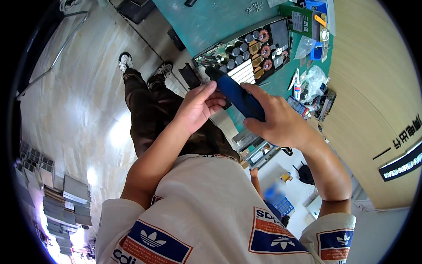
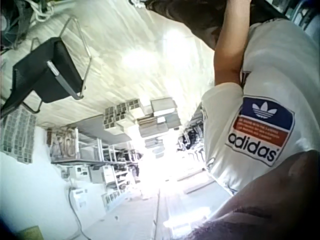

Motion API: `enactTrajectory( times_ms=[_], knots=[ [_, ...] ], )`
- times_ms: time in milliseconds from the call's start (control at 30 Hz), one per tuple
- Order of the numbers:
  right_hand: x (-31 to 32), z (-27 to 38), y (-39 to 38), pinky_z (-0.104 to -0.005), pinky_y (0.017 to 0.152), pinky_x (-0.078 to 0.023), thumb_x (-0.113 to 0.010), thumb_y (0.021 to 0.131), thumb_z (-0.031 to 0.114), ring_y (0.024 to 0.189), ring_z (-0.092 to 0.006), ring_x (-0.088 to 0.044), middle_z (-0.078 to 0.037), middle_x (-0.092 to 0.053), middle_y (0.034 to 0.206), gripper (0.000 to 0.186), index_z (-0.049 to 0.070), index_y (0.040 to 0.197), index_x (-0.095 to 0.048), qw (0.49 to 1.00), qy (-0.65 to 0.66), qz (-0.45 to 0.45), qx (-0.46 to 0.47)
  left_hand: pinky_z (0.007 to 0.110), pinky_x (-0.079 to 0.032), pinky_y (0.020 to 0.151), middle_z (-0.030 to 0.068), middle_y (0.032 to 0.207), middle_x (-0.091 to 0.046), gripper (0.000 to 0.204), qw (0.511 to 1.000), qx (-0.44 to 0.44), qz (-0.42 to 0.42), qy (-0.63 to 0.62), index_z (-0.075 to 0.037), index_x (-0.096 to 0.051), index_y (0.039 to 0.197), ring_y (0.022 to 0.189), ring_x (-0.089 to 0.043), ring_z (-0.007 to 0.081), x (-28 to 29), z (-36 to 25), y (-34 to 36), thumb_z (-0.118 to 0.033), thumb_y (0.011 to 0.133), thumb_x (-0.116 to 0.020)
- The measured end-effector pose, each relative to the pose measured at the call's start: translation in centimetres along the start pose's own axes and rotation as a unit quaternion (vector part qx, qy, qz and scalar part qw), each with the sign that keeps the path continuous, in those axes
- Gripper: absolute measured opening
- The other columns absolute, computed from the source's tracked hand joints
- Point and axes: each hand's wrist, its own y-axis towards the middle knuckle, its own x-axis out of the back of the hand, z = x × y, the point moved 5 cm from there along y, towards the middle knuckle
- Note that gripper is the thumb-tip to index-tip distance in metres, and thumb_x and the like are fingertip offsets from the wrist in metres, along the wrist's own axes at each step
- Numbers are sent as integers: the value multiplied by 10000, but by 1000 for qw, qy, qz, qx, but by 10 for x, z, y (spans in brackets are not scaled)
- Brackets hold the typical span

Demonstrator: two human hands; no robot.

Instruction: The person uses a heat gun and screwdriver to disassemble a power supply unit, removing screws and heating components on the circuit board.

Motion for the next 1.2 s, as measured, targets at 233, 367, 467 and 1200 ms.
enactTrajectory(
  times_ms=[233, 367, 467, 1200],
  knots=[
    [3, 10, 11, -327, 686, -511, -679, 799, 98, 682, -192, -642, -148, -656, 846, 692, 43, 1428, -398, 999, -40, 12, 9, 279, -525, 745, 82, 910, -688, 328, 1000, -5, 17, -8, -25, -650, 1026, 825, -663, 161, -8, -3, 3, -343, 944, -654],
    [3, 14, 19, -330, 688, -512, -679, 801, 99, 691, -191, -644, -142, -654, 861, 692, 44, 1430, -397, 998, -61, 31, -15, 271, -525, 737, 80, 912, -673, 370, 999, -3, 14, -36, -16, -641, 1031, 821, -662, 160, -5, -1, 8, -364, 916, -691],
    [3, 15, 23, -331, 686, -512, -679, 801, 98, 687, -189, -643, -137, -650, 850, 687, 53, 1428, -402, 997, -77, 28, -17, 275, -529, 738, 82, 914, -680, 356, 999, -8, 9, -49, -15, -646, 1033, 811, -662, 160, -4, -2, 8, -349, 919, -688],
    [1, 20, 30, -314, 632, -503, -672, 811, 111, 655, -160, -620, -101, -642, 810, 688, 78, 1441, -398, 995, -72, 43, -56, 282, -547, 723, 86, 905, -691, 316, 997, -11, 11, -73, -19, -659, 1028, 788, -667, 161, 1, -4, 15, -317, 925, -681]
  ],
)
